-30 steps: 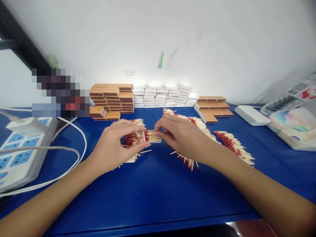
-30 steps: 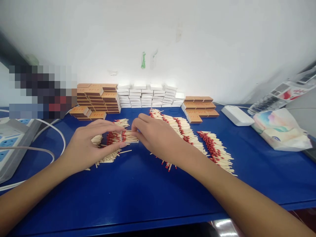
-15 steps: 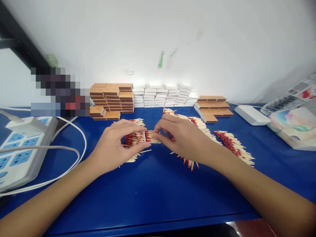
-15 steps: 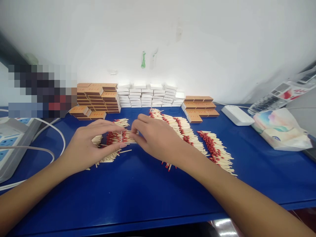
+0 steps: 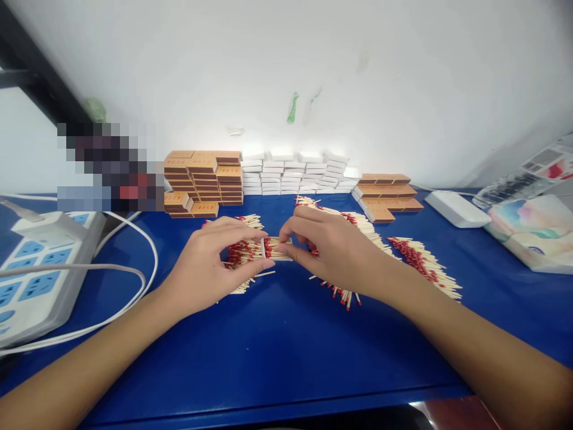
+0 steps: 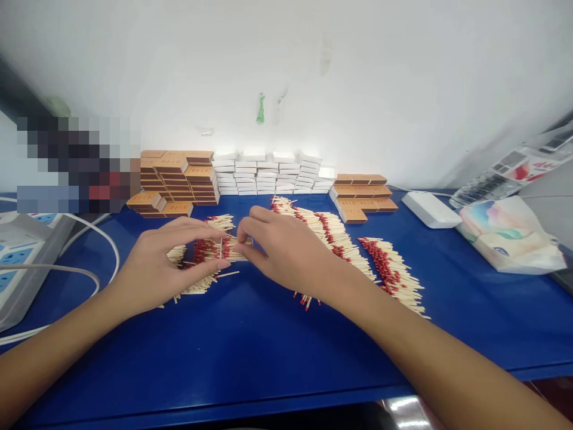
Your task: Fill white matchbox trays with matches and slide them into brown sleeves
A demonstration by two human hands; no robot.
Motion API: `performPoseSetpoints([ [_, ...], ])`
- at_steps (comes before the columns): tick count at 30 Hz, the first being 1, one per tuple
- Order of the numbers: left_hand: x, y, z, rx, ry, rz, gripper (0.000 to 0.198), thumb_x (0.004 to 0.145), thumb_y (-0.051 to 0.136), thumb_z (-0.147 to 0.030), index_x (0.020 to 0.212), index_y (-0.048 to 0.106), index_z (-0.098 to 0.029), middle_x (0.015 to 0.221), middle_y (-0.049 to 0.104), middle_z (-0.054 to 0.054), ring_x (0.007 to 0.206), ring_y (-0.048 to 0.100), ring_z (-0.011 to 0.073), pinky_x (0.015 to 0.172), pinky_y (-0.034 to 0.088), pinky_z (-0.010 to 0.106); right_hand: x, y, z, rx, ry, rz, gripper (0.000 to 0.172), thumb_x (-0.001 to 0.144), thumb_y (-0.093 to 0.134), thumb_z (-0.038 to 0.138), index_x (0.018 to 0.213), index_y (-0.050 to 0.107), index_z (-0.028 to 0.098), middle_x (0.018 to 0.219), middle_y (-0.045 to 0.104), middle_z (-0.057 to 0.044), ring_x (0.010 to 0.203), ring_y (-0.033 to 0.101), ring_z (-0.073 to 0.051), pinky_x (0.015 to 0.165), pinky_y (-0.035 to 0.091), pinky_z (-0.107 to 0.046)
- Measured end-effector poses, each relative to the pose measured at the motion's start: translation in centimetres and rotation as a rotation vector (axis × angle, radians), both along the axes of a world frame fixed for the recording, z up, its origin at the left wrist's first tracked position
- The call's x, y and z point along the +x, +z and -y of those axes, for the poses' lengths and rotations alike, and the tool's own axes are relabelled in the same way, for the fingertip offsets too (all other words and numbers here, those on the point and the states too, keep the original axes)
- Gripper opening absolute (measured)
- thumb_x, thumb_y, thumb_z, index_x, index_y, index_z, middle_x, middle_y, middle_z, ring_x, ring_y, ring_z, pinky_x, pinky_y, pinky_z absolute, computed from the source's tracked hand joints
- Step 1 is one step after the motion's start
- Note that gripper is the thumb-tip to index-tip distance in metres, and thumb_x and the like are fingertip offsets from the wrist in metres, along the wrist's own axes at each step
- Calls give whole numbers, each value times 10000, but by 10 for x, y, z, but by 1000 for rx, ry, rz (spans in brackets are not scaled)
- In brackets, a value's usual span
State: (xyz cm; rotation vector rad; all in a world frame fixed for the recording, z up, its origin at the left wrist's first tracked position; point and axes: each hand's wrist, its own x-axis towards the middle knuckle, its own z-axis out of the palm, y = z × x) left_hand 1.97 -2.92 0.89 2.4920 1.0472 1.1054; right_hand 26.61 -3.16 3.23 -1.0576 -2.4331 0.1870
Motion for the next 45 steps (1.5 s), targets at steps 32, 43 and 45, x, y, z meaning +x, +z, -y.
performPoseSetpoints([
  [32, -1, -1, -2, 8, 31, 40, 320, 842, 865, -389, 1115, 776, -248, 1085, 799, 15, 1030, 732, 203, 963, 573, 341, 4, -6, -8, -26, 48, -36, 144, 1058, 594, 282, 974, 657, 183, 939, 609, -25, 778, 522, -142, 687, 370, -287],
  [43, -2, -2, -3, -5, 52, 39, 352, 837, 867, -418, 1132, 776, -250, 1102, 797, 21, 1037, 726, 205, 961, 574, 346, 4, 1, -5, -107, -24, 1, 127, 1074, 537, 276, 996, 598, 197, 978, 613, -40, 819, 542, -167, 706, 370, -308],
  [45, -2, -2, -3, -3, 56, 33, 358, 835, 867, -429, 1134, 776, -253, 1101, 799, 21, 1036, 727, 207, 963, 574, 349, 4, 2, -4, -104, -31, 0, 130, 1074, 536, 277, 990, 597, 197, 971, 612, -42, 817, 545, -171, 700, 368, -309],
])
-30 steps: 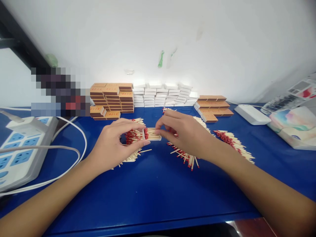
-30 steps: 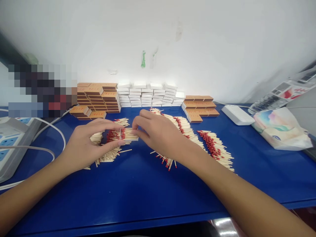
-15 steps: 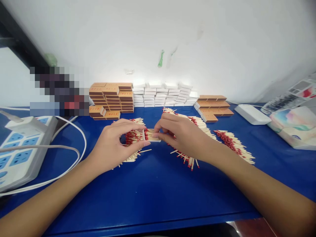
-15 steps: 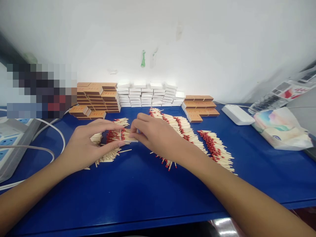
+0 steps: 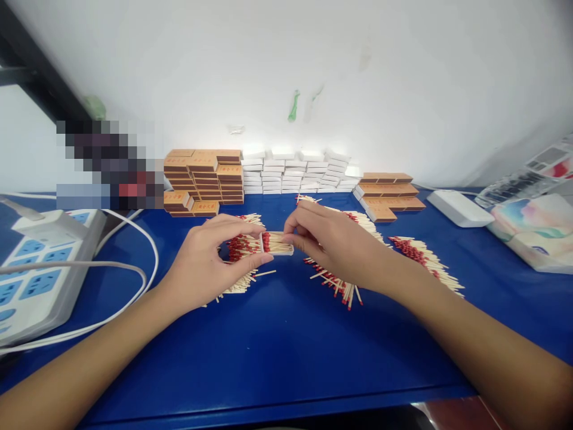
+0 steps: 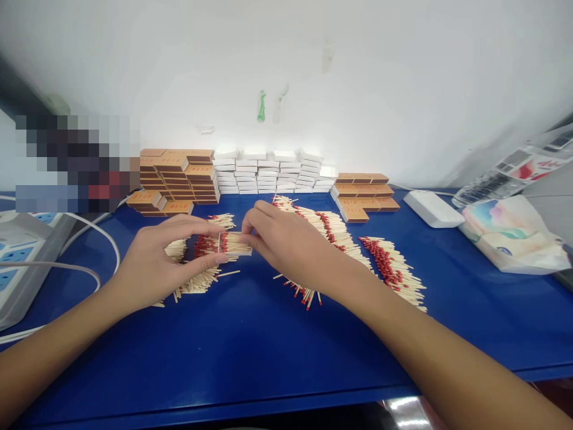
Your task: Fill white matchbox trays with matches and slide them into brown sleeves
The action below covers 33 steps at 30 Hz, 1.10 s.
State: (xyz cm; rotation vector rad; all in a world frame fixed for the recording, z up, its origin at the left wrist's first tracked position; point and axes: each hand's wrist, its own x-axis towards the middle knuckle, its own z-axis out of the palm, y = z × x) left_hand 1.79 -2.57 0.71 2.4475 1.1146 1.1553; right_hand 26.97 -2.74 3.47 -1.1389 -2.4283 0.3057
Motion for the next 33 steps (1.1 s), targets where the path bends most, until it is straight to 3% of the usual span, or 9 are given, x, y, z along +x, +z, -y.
performPoseSetpoints([
  [15, 0, 1, 1, -23, 12, -9, 357, 832, 864, -453, 1123, 789, -260, 1097, 802, 29, 1037, 731, 220, 957, 582, 359, 2, 1, 5, 53, 116, 62, 224, 1088, 498, 278, 1089, 701, 184, 994, 581, -56, 775, 532, -163, 693, 379, -313],
  [27, 0, 0, 1, -1, -11, -6, 332, 849, 854, -424, 1129, 772, -265, 1104, 800, 17, 1040, 731, 214, 970, 576, 363, -2, -1, 5, 136, 28, 16, 122, 1039, 572, 241, 1068, 676, 184, 969, 598, -55, 730, 508, -153, 649, 341, -302],
  [33, 0, 0, 2, -12, -14, 2, 322, 858, 846, -426, 1124, 769, -261, 1100, 799, 19, 1030, 729, 212, 956, 574, 364, 0, -1, 4, 110, 22, 38, 125, 1030, 595, 258, 963, 673, 186, 951, 593, -48, 745, 516, -157, 657, 347, -306],
])
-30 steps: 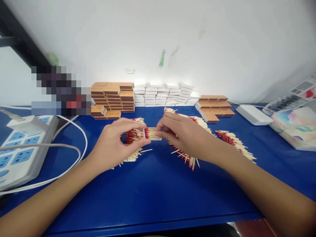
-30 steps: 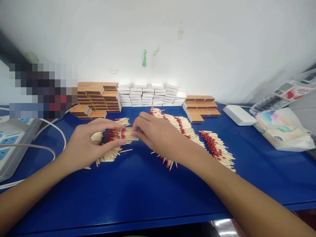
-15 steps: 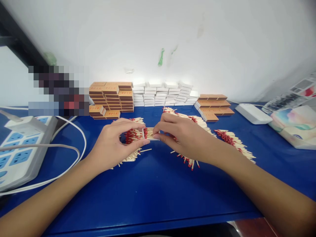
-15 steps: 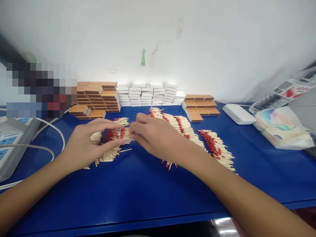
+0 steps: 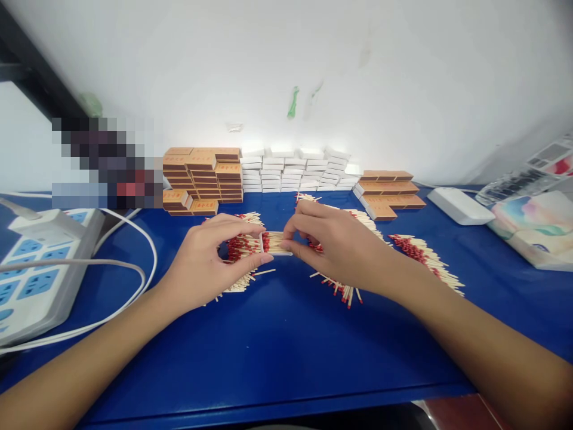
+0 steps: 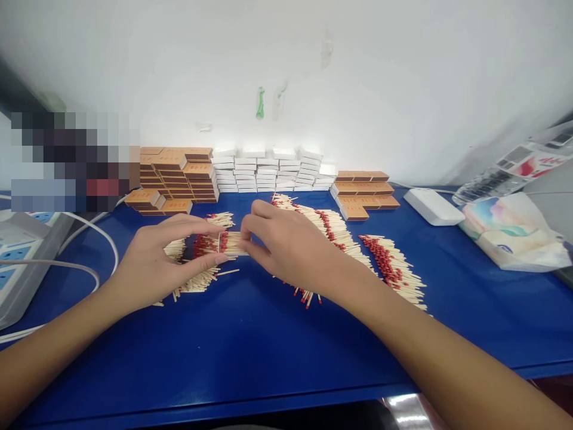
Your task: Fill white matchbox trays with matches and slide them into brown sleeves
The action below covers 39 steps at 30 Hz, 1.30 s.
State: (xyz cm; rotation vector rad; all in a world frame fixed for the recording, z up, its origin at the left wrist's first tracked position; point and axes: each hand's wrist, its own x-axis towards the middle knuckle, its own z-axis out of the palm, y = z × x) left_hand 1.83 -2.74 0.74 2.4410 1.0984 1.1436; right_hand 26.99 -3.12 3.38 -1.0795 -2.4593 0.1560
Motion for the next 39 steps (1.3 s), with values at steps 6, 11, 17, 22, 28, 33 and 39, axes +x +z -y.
performPoseSetpoints([
  [6, 0, -1, 1, -7, 1, -7, 318, 858, 846, -417, 1124, 773, -259, 1102, 799, 12, 1035, 729, 208, 970, 571, 357, 0, -1, 0, -34, 5, 32, 112, 1025, 598, 247, 955, 657, 181, 973, 607, -54, 777, 532, -163, 685, 363, -312],
  [11, 0, -1, -1, -13, 51, 2, 359, 833, 857, -467, 1127, 786, -274, 1117, 801, 16, 1032, 740, 222, 963, 588, 356, -3, 0, -1, 43, -14, -56, 185, 1066, 528, 277, 957, 644, 182, 897, 606, -50, 746, 511, -166, 664, 348, -310],
  [17, -5, 3, -8, -20, 244, 27, 301, 845, 834, -511, 1054, 797, -298, 1057, 817, -9, 1022, 756, 239, 936, 607, 386, -10, -9, 2, -10, 3, -43, 148, 1034, 588, 268, 968, 685, 176, 906, 636, -38, 709, 532, -145, 649, 358, -301],
  [22, -6, 4, -10, -5, 255, 33, 303, 854, 824, -510, 1065, 790, -295, 1085, 815, -8, 1041, 756, 244, 954, 602, 411, -20, -19, 9, -203, 59, 133, 161, 1019, 632, 276, 1098, 721, 167, 1030, 649, -57, 769, 591, -154, 691, 408, -309],
  [28, -5, 3, -8, -17, 232, 30, 279, 860, 828, -474, 1065, 786, -290, 1091, 816, -4, 1046, 753, 245, 956, 595, 407, -25, -29, 7, -139, 53, 93, 190, 1052, 548, 247, 1096, 704, 149, 1032, 654, -72, 799, 593, -170, 707, 414, -319],
  [33, -6, 3, -8, -17, 236, 28, 284, 852, 835, -474, 1065, 790, -293, 1086, 815, -8, 1046, 750, 239, 950, 592, 390, -24, -38, 3, -134, 18, 47, 165, 1045, 535, 206, 1033, 693, 158, 1010, 648, -60, 787, 586, -154, 710, 412, -299],
  [39, -4, 2, -8, 0, 235, 20, 286, 837, 856, -436, 1068, 791, -282, 1096, 816, -11, 1038, 753, 219, 954, 588, 360, -23, -43, 1, -138, 19, 58, 130, 1030, 544, 178, 983, 664, 160, 1021, 658, -60, 783, 592, -146, 712, 418, -290],
])
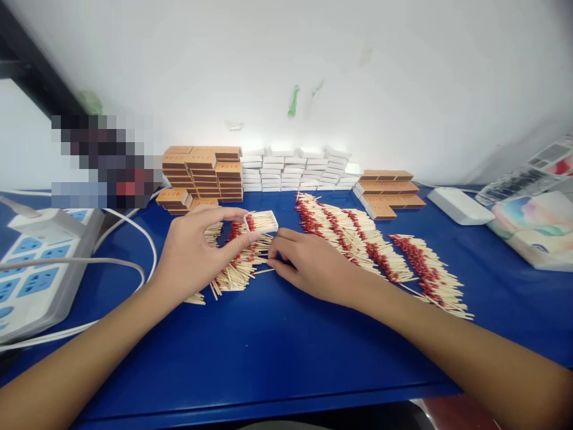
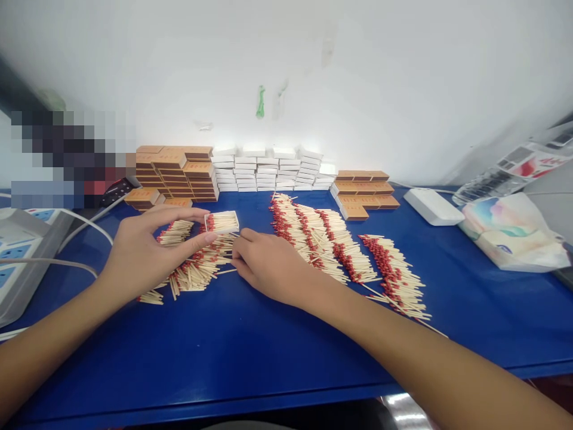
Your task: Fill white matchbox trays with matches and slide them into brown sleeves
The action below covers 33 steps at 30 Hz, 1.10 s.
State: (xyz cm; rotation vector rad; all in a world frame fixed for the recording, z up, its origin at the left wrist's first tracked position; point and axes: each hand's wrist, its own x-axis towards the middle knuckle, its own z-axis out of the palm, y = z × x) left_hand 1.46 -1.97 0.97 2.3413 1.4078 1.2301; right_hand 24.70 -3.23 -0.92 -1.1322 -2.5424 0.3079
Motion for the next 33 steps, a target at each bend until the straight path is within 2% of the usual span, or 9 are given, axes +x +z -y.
performPoseSetpoints([
  [8, -3, 0, -2, 13, -2, -36, 295, 846, 847, -463, 1070, 788, -280, 1079, 813, -13, 1025, 748, 213, 947, 575, 357, 12, 25, 0, -21, -63, 207, 122, 1034, 559, 210, 976, 655, 163, 1045, 658, -79, 773, 587, -169, 665, 372, -316],
  [15, -6, -7, -6, 117, -42, -122, 354, 852, 839, -490, 1103, 786, -245, 1040, 808, 21, 980, 742, 221, 909, 577, 362, 26, 45, -3, 55, -64, 93, 94, 1031, 584, 228, 977, 647, 186, 1003, 644, -55, 778, 562, -171, 682, 369, -310],
  [21, -1, -7, 1, 113, -168, -108, 381, 849, 851, -454, 1151, 779, -233, 1116, 796, 44, 1039, 725, 222, 969, 573, 369, 21, 43, -3, 145, -28, 122, 137, 1045, 538, 206, 1013, 656, 143, 1019, 631, -80, 751, 540, -166, 667, 366, -308],
  [26, 2, -7, 5, 69, -204, -87, 375, 826, 877, -414, 1145, 784, -240, 1113, 793, 39, 1057, 728, 221, 984, 573, 363, 20, 40, 0, 172, 2, 117, 163, 1053, 525, 221, 1040, 667, 142, 1026, 628, -76, 723, 527, -157, 638, 348, -305],
  [30, 1, -5, 4, 66, -171, -63, 383, 826, 871, -448, 1143, 784, -251, 1119, 799, 28, 1032, 740, 216, 964, 585, 353, 19, 41, 0, 251, -17, 23, 161, 1055, 534, 241, 1041, 667, 151, 966, 623, -63, 732, 524, -163, 630, 335, -304],
  [33, -1, -3, 2, 46, -68, -41, 346, 828, 868, -449, 1119, 786, -279, 1088, 808, -3, 1011, 748, 208, 931, 591, 341, 15, 38, 1, 293, -72, -43, 172, 1056, 542, 262, 1014, 671, 156, 900, 617, -46, 720, 512, -160, 633, 333, -303],
])
